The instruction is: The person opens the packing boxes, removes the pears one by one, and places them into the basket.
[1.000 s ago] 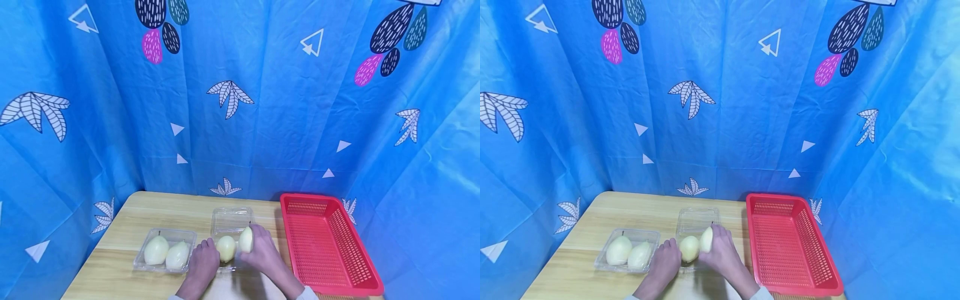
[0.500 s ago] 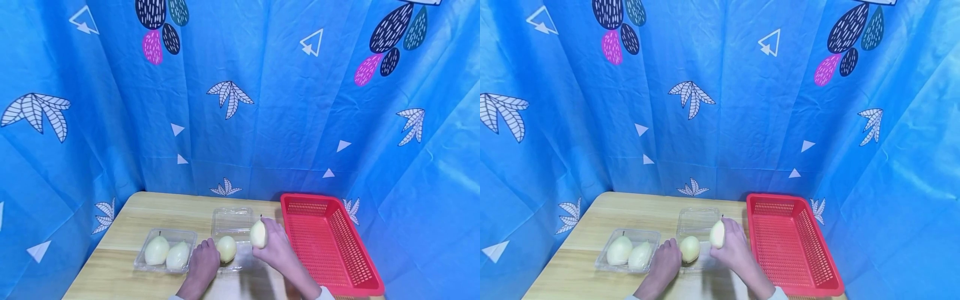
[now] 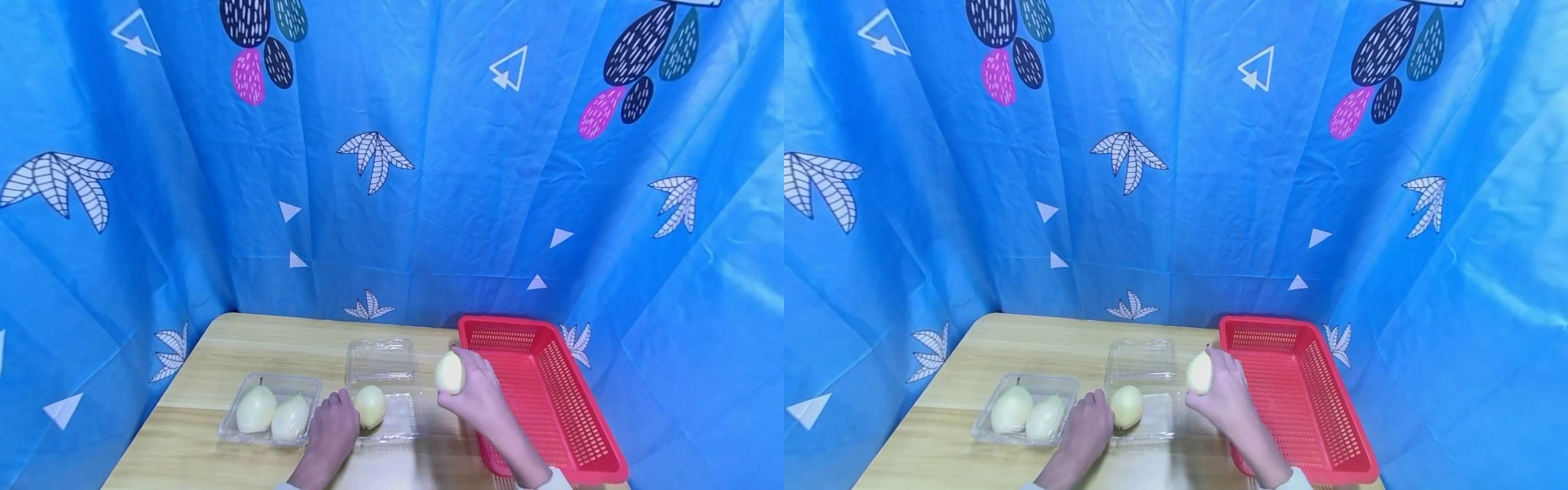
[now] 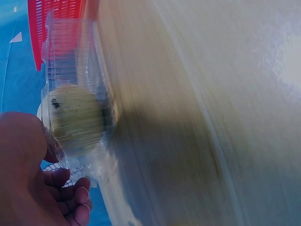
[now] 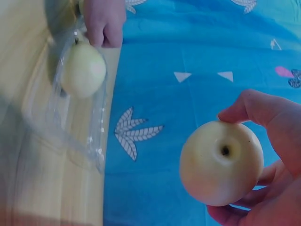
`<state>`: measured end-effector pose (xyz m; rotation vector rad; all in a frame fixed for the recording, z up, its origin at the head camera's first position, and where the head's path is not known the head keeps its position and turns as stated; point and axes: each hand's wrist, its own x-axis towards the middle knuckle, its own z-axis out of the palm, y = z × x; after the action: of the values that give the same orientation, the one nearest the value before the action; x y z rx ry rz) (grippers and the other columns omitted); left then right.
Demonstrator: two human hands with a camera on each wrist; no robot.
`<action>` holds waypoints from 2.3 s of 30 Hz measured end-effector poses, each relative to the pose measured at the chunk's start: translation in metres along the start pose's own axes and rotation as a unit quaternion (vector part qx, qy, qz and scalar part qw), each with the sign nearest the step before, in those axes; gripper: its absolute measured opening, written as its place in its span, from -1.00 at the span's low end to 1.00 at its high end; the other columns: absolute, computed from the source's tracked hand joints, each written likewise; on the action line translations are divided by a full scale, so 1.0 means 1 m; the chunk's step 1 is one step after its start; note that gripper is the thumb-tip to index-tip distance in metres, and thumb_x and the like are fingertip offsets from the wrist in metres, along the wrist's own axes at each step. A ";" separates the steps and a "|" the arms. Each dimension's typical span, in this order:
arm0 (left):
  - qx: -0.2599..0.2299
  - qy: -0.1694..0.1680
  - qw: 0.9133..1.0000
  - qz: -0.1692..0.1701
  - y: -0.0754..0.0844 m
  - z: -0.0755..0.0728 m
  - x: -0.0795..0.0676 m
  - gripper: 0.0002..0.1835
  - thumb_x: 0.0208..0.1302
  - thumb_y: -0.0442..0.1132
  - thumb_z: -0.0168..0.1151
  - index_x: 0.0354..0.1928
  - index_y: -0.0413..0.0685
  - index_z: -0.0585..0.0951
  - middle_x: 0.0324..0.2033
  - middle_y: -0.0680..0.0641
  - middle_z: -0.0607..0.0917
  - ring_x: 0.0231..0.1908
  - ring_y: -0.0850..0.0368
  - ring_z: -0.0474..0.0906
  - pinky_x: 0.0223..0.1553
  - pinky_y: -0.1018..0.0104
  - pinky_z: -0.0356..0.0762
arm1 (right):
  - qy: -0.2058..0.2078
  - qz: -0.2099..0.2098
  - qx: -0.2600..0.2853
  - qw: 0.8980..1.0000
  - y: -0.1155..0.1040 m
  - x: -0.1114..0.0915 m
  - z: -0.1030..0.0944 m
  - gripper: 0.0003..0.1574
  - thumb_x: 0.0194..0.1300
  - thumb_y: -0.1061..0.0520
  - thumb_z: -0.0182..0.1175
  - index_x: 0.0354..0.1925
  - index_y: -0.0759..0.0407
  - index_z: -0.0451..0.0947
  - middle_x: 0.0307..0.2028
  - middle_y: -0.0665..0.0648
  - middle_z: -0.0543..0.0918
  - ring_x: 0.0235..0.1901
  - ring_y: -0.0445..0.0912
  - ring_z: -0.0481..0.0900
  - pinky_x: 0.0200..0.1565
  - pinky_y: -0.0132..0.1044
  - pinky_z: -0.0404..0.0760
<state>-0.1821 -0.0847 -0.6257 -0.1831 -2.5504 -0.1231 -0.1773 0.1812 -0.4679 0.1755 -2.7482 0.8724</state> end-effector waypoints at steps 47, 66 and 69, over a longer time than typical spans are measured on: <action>-0.012 -0.022 1.000 -0.015 0.001 -0.001 0.000 -0.72 0.16 -0.22 0.35 -0.41 -0.23 0.45 -0.62 -0.07 0.43 -0.63 0.07 0.33 -0.59 0.15 0.39 | -0.019 0.107 -0.040 0.993 0.104 0.032 -0.006 0.12 -0.16 0.05 0.50 0.33 0.51 0.37 0.08 0.51 0.62 0.01 0.30 0.59 0.00 0.23 0.62; -0.007 -0.023 1.000 -0.018 0.001 0.000 0.000 -0.71 0.14 -0.21 0.38 -0.41 -0.24 0.45 -0.62 -0.08 0.44 -0.63 0.05 0.36 -0.57 0.13 0.42 | -0.070 0.138 -0.046 0.987 0.139 0.058 0.002 0.04 -0.12 0.05 0.48 0.25 0.57 0.38 -0.09 0.51 0.67 -0.19 0.21 0.66 -0.11 0.11 0.70; -0.008 -0.022 1.000 -0.018 0.001 0.000 0.000 -0.71 0.15 -0.21 0.38 -0.41 -0.24 0.45 -0.62 -0.08 0.43 -0.63 0.05 0.36 -0.57 0.13 0.42 | -0.076 0.146 -0.042 0.985 0.140 0.063 0.003 0.01 -0.11 0.07 0.48 0.23 0.58 0.39 -0.12 0.50 0.67 -0.21 0.20 0.66 -0.13 0.09 0.71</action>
<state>-0.1821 -0.0840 -0.6250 -0.1468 -2.5987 -0.1545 -0.2647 0.2911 -0.5303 -0.1901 -2.9978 0.8393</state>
